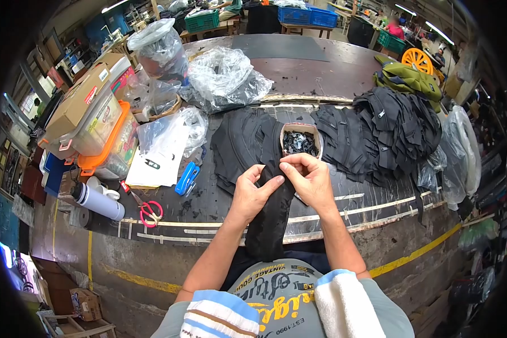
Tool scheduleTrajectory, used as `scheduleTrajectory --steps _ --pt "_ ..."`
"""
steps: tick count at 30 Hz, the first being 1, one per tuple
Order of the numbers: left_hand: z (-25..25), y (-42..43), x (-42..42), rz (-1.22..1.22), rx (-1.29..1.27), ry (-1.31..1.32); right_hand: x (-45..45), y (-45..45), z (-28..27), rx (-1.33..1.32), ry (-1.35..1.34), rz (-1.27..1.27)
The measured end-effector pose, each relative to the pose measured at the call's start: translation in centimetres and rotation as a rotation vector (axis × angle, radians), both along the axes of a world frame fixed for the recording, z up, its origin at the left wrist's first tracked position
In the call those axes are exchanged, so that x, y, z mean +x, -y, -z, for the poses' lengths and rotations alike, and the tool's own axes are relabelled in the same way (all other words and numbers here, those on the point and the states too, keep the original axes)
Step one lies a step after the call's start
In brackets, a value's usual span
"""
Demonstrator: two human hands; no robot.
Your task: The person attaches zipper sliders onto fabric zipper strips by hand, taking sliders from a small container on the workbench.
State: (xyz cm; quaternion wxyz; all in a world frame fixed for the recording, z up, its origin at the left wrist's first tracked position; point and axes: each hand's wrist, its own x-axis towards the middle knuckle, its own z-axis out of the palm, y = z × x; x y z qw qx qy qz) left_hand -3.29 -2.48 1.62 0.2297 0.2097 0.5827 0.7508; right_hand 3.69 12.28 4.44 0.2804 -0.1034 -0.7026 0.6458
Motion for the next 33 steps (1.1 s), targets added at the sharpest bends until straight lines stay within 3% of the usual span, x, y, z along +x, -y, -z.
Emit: scheduleTrajectory --steps 4,8,14,18,33 --pt "0.2 -0.1 0.0 -0.012 -0.049 -0.030 -0.7 -0.4 0.8 -0.078 -0.080 0.139" --pt "0.4 0.0 -0.3 0.010 0.009 0.095 -0.4 -1.3 1.0 -0.363 -0.061 0.020" --pt "-1.2 0.1 -0.7 0.004 0.020 0.063 -0.6 -1.8 0.3 -0.380 0.008 -0.071" --pt "-1.4 0.2 -0.8 -0.036 -0.023 -0.089 -0.5 -1.8 -0.2 -0.444 0.065 -0.153" --pt "-2.3 0.9 -0.6 -0.084 -0.082 -0.133 -0.2 -2.0 1.6 -0.137 0.008 -0.227"
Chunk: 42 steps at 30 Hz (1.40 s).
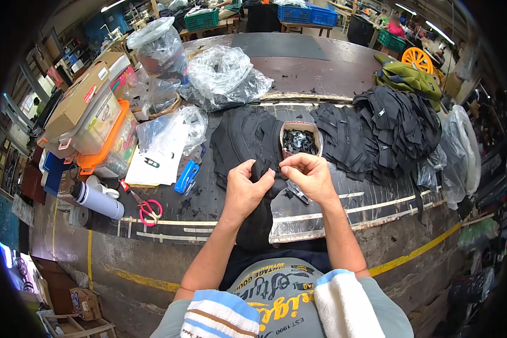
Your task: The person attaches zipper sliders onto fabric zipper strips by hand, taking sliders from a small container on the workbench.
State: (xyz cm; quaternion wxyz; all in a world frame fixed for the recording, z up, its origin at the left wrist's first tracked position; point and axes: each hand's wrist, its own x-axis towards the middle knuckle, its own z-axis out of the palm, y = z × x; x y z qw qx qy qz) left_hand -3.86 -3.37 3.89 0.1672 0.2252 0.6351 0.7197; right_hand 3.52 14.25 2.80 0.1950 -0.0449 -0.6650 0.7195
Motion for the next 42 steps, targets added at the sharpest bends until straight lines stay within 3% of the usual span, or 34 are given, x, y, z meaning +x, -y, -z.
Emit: scheduleTrajectory --steps 11,16,20,36,42 --pt "-0.4 0.3 0.1 0.091 0.057 0.086 0.3 -0.6 -1.6 0.058 0.056 -0.161" --pt "0.4 0.1 0.3 0.076 0.165 0.089 0.9 1.7 -1.6 -0.107 -0.038 -0.021" --pt "1.0 0.8 0.5 0.160 0.197 0.270 1.1 2.1 0.3 -0.089 0.007 0.084" --pt "2.3 0.9 0.8 0.206 0.329 0.538 1.9 4.4 0.7 -0.089 -0.002 0.091" --pt "2.3 0.7 0.8 0.230 0.324 0.568 1.8 4.8 1.6 -0.341 -0.001 0.046"
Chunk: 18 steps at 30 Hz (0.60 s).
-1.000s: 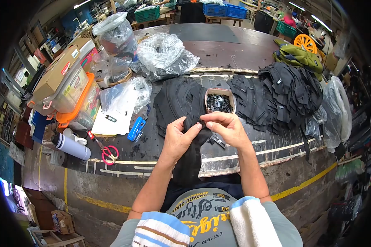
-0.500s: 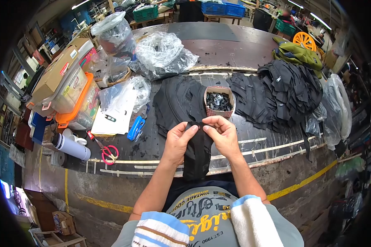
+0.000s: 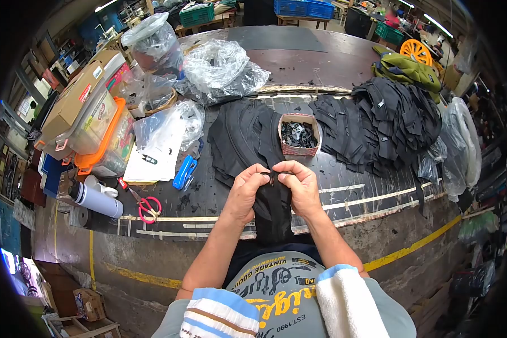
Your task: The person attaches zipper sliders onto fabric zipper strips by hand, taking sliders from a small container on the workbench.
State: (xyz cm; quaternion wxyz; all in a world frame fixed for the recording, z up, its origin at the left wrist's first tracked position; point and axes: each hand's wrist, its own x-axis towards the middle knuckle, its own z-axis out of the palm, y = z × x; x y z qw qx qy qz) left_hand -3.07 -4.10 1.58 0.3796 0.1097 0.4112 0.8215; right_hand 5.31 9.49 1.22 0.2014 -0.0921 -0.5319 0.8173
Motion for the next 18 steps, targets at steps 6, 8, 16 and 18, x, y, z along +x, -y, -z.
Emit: scheduleTrajectory --steps 6,8,16,18 --pt "-0.1 -0.2 -0.1 -0.002 -0.013 -0.017 -0.1 -0.1 0.3 -0.083 -0.018 -0.019" --pt "0.0 -0.2 -0.2 0.001 -0.003 -0.022 -0.1 -0.1 0.4 -0.083 -0.016 -0.024" --pt "0.7 0.0 -0.3 -0.122 -0.176 -0.416 0.3 -0.6 0.2 0.291 0.016 0.031" --pt "0.5 0.2 -0.2 -0.190 -0.287 -0.672 0.5 -0.7 -0.2 0.428 0.005 0.044"
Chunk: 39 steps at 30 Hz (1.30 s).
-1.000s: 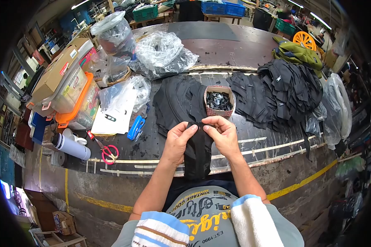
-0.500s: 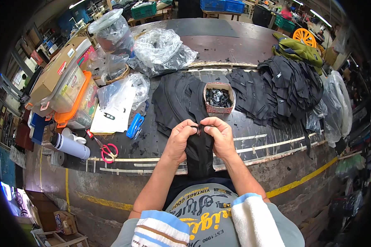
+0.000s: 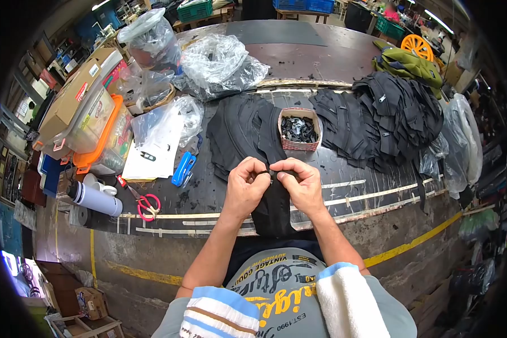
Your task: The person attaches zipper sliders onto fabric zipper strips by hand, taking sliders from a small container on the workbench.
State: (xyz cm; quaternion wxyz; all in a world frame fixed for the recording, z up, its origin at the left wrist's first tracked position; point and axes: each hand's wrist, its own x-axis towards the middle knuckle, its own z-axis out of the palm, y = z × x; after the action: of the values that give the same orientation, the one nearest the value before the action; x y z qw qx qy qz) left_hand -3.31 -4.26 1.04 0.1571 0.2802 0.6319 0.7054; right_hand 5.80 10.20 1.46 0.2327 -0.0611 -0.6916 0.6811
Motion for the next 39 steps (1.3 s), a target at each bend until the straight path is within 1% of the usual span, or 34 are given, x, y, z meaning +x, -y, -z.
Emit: scheduleTrajectory --steps 1,5,10,15,21,26,31,35,39 --pt "-0.1 0.1 0.0 0.000 -0.002 0.003 0.0 0.0 -0.1 -0.002 0.003 0.000" --pt "-0.8 0.2 0.2 0.068 0.077 0.291 0.0 0.1 -0.5 -0.026 -0.056 0.030" --pt "-1.0 0.4 2.2 0.096 0.111 0.400 0.1 -0.4 0.1 -0.048 -0.037 0.055" --pt "-0.1 0.3 2.5 0.097 0.129 0.466 0.3 0.0 -0.3 -0.051 -0.045 0.089" --pt "-0.8 0.3 2.4 0.113 0.106 0.489 0.9 -0.1 -0.5 -0.143 -0.018 0.051" --pt "-0.7 0.3 2.4 0.133 0.123 0.443 1.0 0.1 -0.1 -0.130 0.060 0.042" --pt "-0.4 0.2 2.2 0.155 0.153 0.463 0.8 0.7 0.0 -0.070 0.001 0.062" --pt "-0.6 0.1 2.4 0.097 0.097 0.409 0.8 0.9 -0.2 -0.043 -0.024 0.101" --pt "-0.5 0.2 2.4 0.109 0.098 0.377 0.9 1.0 0.0 -0.021 -0.025 0.105"
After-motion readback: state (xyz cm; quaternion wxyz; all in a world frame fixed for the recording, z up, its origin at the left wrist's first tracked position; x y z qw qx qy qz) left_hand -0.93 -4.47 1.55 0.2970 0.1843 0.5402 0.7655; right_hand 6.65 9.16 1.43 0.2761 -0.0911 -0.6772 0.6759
